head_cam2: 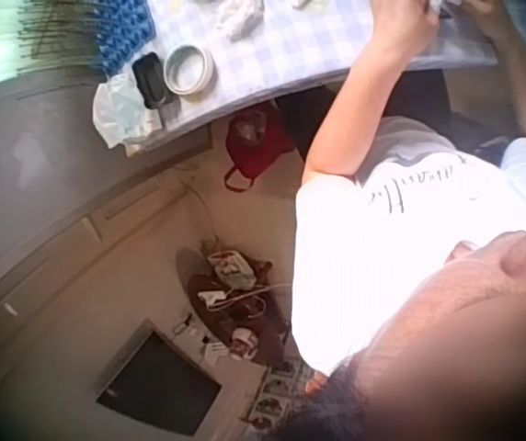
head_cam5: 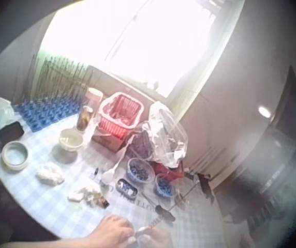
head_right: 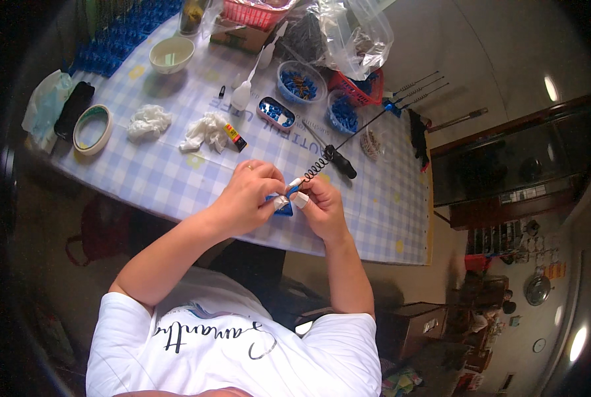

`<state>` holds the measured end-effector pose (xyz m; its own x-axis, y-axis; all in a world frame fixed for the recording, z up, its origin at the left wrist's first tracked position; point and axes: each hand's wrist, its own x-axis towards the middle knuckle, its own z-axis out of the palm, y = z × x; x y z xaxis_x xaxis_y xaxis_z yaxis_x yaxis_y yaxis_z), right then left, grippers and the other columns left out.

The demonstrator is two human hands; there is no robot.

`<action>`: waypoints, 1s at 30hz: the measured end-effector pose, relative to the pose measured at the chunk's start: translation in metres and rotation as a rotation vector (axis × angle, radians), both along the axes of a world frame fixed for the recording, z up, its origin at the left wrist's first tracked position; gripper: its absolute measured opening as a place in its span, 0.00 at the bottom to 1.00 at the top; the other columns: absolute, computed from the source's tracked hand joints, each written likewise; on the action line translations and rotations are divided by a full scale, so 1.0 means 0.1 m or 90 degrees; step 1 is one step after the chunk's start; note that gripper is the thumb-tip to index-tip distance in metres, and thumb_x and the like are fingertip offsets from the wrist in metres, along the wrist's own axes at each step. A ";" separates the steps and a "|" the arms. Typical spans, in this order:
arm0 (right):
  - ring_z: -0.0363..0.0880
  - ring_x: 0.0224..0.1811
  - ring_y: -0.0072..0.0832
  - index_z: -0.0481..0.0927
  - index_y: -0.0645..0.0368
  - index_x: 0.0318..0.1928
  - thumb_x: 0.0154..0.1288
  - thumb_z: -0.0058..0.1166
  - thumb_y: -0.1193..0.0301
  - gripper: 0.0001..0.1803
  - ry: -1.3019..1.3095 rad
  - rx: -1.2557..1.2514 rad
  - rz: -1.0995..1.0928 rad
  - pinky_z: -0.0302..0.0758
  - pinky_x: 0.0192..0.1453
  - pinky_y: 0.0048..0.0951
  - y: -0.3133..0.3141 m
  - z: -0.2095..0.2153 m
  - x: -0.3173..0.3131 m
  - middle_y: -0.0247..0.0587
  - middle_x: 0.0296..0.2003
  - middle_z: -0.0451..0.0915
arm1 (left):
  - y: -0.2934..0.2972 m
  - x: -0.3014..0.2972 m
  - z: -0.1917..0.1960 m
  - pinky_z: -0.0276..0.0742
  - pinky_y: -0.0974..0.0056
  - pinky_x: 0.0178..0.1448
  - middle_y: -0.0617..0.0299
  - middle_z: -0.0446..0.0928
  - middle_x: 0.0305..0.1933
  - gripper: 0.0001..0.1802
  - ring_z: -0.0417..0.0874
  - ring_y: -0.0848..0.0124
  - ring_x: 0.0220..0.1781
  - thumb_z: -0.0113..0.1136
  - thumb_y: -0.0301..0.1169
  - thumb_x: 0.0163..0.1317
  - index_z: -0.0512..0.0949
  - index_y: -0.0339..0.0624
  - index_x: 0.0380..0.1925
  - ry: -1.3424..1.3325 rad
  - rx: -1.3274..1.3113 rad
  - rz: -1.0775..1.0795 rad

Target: The recorder is assembling small fishing lure components, specifically attaching springs and beads to wire rods.

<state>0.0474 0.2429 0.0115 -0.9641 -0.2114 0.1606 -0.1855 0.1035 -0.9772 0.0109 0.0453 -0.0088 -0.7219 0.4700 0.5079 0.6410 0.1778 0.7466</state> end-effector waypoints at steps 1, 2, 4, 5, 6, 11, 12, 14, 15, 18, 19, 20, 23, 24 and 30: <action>0.75 0.40 0.17 0.78 0.63 0.41 0.65 0.59 0.76 0.06 0.003 0.001 0.011 0.73 0.46 0.20 0.01 -0.01 0.00 0.33 0.38 0.78 | 0.00 0.00 0.00 0.60 0.52 0.64 0.60 0.77 0.41 0.09 0.74 0.58 0.53 0.62 0.23 0.48 0.82 0.41 0.32 0.007 -0.003 0.003; 0.75 0.40 0.17 0.78 0.63 0.41 0.65 0.59 0.76 0.06 0.005 0.001 0.011 0.73 0.46 0.20 0.00 -0.01 0.00 0.33 0.38 0.78 | 0.00 0.01 0.00 0.60 0.52 0.64 0.60 0.77 0.41 0.09 0.74 0.58 0.53 0.62 0.23 0.48 0.82 0.41 0.32 0.008 -0.004 0.002; 0.76 0.39 0.17 0.78 0.64 0.42 0.65 0.58 0.76 0.07 0.009 -0.010 0.016 0.73 0.46 0.20 -0.01 -0.01 0.00 0.33 0.38 0.79 | -0.01 0.01 0.00 0.60 0.52 0.64 0.61 0.77 0.40 0.10 0.74 0.59 0.53 0.62 0.23 0.46 0.82 0.42 0.32 0.025 -0.005 0.015; 0.76 0.39 0.17 0.78 0.64 0.42 0.65 0.58 0.76 0.07 0.011 -0.010 0.016 0.73 0.46 0.20 -0.02 -0.01 0.00 0.33 0.38 0.79 | -0.01 0.01 0.00 0.60 0.52 0.64 0.61 0.77 0.40 0.10 0.74 0.59 0.53 0.62 0.23 0.46 0.82 0.42 0.32 0.026 -0.005 0.014; 0.76 0.39 0.17 0.79 0.64 0.43 0.65 0.58 0.77 0.07 0.006 -0.019 0.008 0.73 0.46 0.20 -0.03 -0.01 0.01 0.33 0.37 0.79 | -0.02 0.01 0.01 0.60 0.52 0.64 0.61 0.77 0.40 0.10 0.75 0.59 0.53 0.62 0.23 0.45 0.82 0.42 0.32 0.039 -0.005 0.026; 0.76 0.37 0.17 0.80 0.65 0.44 0.65 0.57 0.78 0.08 -0.004 -0.016 -0.025 0.74 0.43 0.19 -0.02 0.00 0.02 0.33 0.36 0.79 | 0.01 0.00 0.01 0.60 0.52 0.63 0.61 0.77 0.39 0.10 0.75 0.60 0.51 0.63 0.24 0.44 0.81 0.43 0.31 0.074 0.007 0.051; 0.76 0.36 0.17 0.80 0.65 0.44 0.65 0.57 0.78 0.07 -0.005 -0.030 -0.033 0.73 0.41 0.19 -0.02 0.00 0.02 0.33 0.36 0.79 | 0.01 0.00 0.00 0.60 0.52 0.63 0.61 0.77 0.38 0.10 0.76 0.60 0.51 0.63 0.24 0.44 0.81 0.43 0.30 0.084 0.012 0.060; 0.76 0.36 0.17 0.81 0.65 0.44 0.65 0.57 0.78 0.07 -0.008 -0.046 -0.040 0.73 0.40 0.19 -0.04 0.01 0.02 0.33 0.36 0.79 | 0.00 0.00 -0.01 0.60 0.52 0.63 0.61 0.77 0.38 0.09 0.76 0.60 0.50 0.63 0.24 0.44 0.81 0.43 0.29 0.093 0.016 0.071; 0.75 0.35 0.17 0.81 0.65 0.44 0.65 0.57 0.78 0.07 0.002 -0.038 -0.046 0.73 0.40 0.19 -0.05 0.02 0.02 0.33 0.36 0.79 | 0.00 0.01 0.00 0.61 0.52 0.63 0.61 0.77 0.38 0.09 0.76 0.59 0.50 0.63 0.24 0.44 0.81 0.43 0.29 0.096 0.014 0.078; 0.75 0.35 0.17 0.80 0.65 0.43 0.65 0.57 0.79 0.07 0.017 -0.016 -0.049 0.73 0.40 0.19 -0.03 0.01 0.01 0.33 0.36 0.78 | 0.03 0.01 -0.02 0.61 0.51 0.63 0.61 0.77 0.37 0.08 0.76 0.59 0.50 0.64 0.24 0.44 0.81 0.43 0.29 0.102 0.005 0.090; 0.75 0.36 0.18 0.80 0.65 0.43 0.65 0.57 0.79 0.07 0.022 -0.005 -0.044 0.73 0.41 0.19 -0.03 0.01 0.01 0.34 0.36 0.78 | 0.02 0.01 -0.02 0.61 0.51 0.63 0.61 0.77 0.37 0.08 0.76 0.59 0.50 0.64 0.24 0.44 0.81 0.42 0.29 0.104 -0.003 0.097; 0.75 0.36 0.18 0.80 0.65 0.43 0.65 0.57 0.79 0.07 0.022 -0.006 -0.042 0.73 0.41 0.19 -0.02 0.00 0.01 0.34 0.36 0.78 | 0.02 0.01 -0.01 0.61 0.51 0.63 0.61 0.77 0.37 0.08 0.76 0.59 0.50 0.64 0.24 0.44 0.81 0.42 0.29 0.104 -0.004 0.098; 0.76 0.38 0.19 0.81 0.65 0.42 0.63 0.58 0.80 0.07 0.046 0.031 -0.049 0.73 0.43 0.21 0.01 -0.03 0.03 0.34 0.37 0.79 | 0.01 0.01 -0.02 0.61 0.51 0.63 0.60 0.77 0.37 0.08 0.76 0.59 0.50 0.64 0.25 0.44 0.81 0.42 0.28 0.098 -0.004 0.094; 0.76 0.38 0.20 0.81 0.65 0.41 0.61 0.59 0.80 0.07 0.050 0.042 -0.054 0.73 0.44 0.22 0.00 -0.04 0.03 0.35 0.38 0.79 | 0.02 0.01 -0.03 0.61 0.51 0.63 0.60 0.77 0.37 0.07 0.76 0.59 0.50 0.64 0.26 0.44 0.81 0.42 0.27 0.099 -0.008 0.094; 0.77 0.38 0.22 0.81 0.63 0.39 0.57 0.61 0.82 0.09 0.072 0.059 -0.073 0.73 0.46 0.23 -0.01 -0.01 0.07 0.35 0.38 0.80 | 0.01 0.03 -0.02 0.62 0.50 0.63 0.60 0.78 0.37 0.07 0.77 0.59 0.50 0.65 0.28 0.44 0.82 0.42 0.27 0.094 -0.027 0.091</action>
